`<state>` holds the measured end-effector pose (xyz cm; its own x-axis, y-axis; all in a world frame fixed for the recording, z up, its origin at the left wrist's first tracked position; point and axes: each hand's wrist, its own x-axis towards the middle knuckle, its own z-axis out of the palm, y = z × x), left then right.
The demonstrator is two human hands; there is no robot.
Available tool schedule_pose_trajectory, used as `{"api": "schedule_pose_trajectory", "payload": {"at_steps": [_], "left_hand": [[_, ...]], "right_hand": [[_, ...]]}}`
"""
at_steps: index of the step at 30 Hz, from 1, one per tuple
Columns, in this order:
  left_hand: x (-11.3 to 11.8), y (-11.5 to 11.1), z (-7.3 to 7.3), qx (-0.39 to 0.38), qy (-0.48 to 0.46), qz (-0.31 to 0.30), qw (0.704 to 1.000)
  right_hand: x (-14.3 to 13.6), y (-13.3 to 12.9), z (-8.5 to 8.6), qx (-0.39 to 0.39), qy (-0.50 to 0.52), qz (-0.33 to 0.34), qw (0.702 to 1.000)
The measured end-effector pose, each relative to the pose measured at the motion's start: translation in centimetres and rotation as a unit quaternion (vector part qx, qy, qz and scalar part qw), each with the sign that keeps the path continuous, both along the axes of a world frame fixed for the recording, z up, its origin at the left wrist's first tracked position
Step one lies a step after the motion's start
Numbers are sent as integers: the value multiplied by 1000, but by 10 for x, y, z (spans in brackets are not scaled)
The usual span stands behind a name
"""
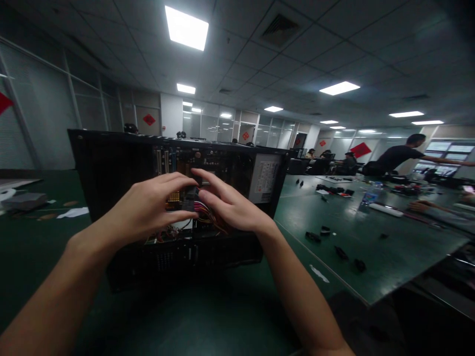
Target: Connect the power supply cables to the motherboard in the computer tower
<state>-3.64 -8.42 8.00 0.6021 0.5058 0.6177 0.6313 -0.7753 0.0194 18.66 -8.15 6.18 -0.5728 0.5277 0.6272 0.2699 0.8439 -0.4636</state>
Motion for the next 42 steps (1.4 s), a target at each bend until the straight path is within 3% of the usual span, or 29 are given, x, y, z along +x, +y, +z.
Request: {"api": "schedule_pose_trajectory", "payload": {"at_steps": [3,6,12,15,22,32,38,42], "left_hand": [[-5,7,1,-33,10,-5,999],[-6,14,0,-58,8,-22,998],[-3,22,-6,-109,17,-50,993],[-4,28,-9,-114,10,-46,992],[0,48,-23,34,-23,-13,999],[7,58,-36,183,-24,-35,982],[9,53,-36,155,2,-17,988],[7,59,-42,116,-8,17,993]], "right_hand": [[7,24,-8,109,0,-37,993],[9,41,-21,244,-37,-97,964],[1,53,-39,499,-94,-60,860],[0,57,-42,561,-81,-70,821],[0,64,-45,480,-121,-166,853],[2,66,-47,406,-107,-218,881],[2,69,-47,370,-122,-197,900],[4,72,-46,300,-162,-255,905]]}}
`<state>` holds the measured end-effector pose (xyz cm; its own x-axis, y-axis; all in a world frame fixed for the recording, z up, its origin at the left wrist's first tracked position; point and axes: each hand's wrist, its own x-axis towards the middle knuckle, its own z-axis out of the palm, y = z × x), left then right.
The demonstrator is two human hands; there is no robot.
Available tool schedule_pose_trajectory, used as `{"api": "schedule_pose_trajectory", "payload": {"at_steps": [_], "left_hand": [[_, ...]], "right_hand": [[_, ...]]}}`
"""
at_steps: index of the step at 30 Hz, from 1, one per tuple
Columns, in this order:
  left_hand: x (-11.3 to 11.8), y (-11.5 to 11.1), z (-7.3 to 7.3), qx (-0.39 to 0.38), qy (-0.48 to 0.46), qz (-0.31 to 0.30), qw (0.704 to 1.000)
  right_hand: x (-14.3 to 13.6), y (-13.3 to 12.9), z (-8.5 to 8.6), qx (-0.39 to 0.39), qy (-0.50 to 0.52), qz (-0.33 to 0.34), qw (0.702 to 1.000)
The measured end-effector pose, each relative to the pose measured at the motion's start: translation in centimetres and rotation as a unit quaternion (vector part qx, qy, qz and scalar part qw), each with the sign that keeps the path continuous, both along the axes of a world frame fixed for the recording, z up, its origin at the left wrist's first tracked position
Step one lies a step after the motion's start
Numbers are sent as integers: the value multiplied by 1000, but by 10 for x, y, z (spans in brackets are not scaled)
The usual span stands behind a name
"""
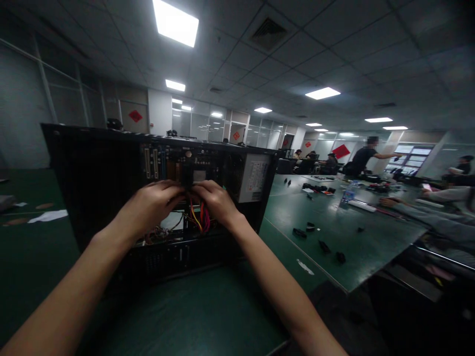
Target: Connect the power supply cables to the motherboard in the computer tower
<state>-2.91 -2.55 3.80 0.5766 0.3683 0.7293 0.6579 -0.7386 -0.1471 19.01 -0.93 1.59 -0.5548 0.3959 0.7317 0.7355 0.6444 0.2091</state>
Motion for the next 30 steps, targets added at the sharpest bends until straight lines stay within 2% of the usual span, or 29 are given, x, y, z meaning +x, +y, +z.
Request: {"api": "schedule_pose_trajectory", "payload": {"at_steps": [4,7,11,16,24,30], "left_hand": [[1,7,-12,-64,-9,54,996],[9,11,-21,-116,25,107,987],[26,21,-26,-188,132,172,958],[41,30,-28,-205,220,180,937],[40,33,-30,-192,234,187,935],[42,33,-33,-195,196,198,941]], "right_hand": [[0,5,-3,-70,-18,-104,992],[1,10,-7,-107,-51,-145,982],[5,17,-11,-130,-66,-148,978],[8,20,-14,-169,-66,-140,973],[0,20,-20,-192,-86,-146,967],[0,20,-22,-203,-85,-143,965]]}}
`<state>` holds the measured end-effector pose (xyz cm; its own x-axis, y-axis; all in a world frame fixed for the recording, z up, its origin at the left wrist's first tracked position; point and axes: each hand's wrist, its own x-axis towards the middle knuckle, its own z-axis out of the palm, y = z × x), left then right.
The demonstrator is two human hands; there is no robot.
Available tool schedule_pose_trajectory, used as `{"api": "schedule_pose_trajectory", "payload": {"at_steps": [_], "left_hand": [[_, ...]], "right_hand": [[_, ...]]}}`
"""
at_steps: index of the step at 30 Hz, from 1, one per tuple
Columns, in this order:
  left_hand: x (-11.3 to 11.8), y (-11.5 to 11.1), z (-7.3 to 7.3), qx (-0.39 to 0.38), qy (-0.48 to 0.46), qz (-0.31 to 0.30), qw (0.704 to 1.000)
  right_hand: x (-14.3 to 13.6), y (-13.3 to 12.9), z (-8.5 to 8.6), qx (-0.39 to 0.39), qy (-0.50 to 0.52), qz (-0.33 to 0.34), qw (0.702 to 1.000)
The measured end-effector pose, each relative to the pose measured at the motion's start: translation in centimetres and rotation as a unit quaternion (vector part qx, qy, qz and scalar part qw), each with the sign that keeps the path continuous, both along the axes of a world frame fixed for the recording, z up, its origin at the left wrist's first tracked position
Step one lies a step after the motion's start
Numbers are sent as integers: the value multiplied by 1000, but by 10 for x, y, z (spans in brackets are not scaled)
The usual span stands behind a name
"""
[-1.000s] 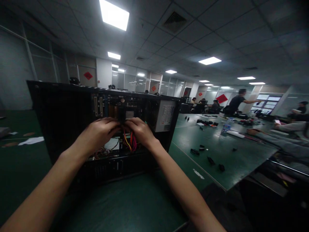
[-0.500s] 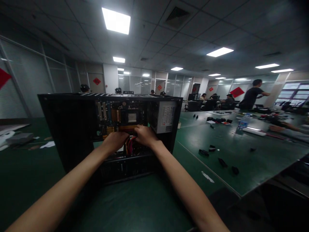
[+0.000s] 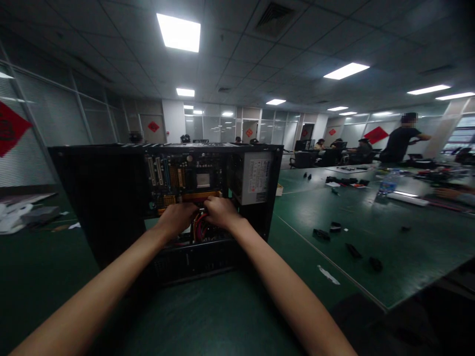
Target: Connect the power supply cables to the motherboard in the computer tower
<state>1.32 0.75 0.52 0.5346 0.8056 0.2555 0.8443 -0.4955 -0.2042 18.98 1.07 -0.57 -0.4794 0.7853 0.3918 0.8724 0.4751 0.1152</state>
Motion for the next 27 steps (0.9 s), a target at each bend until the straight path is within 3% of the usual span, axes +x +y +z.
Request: {"api": "schedule_pose_trajectory", "payload": {"at_steps": [13,27], "left_hand": [[7,-8,4,8,36,17,999],[0,8,-2,20,32,-16,999]], "right_hand": [[-1,0,0,6,6,14,1000],[0,5,-4,15,2,18,1000]]}}
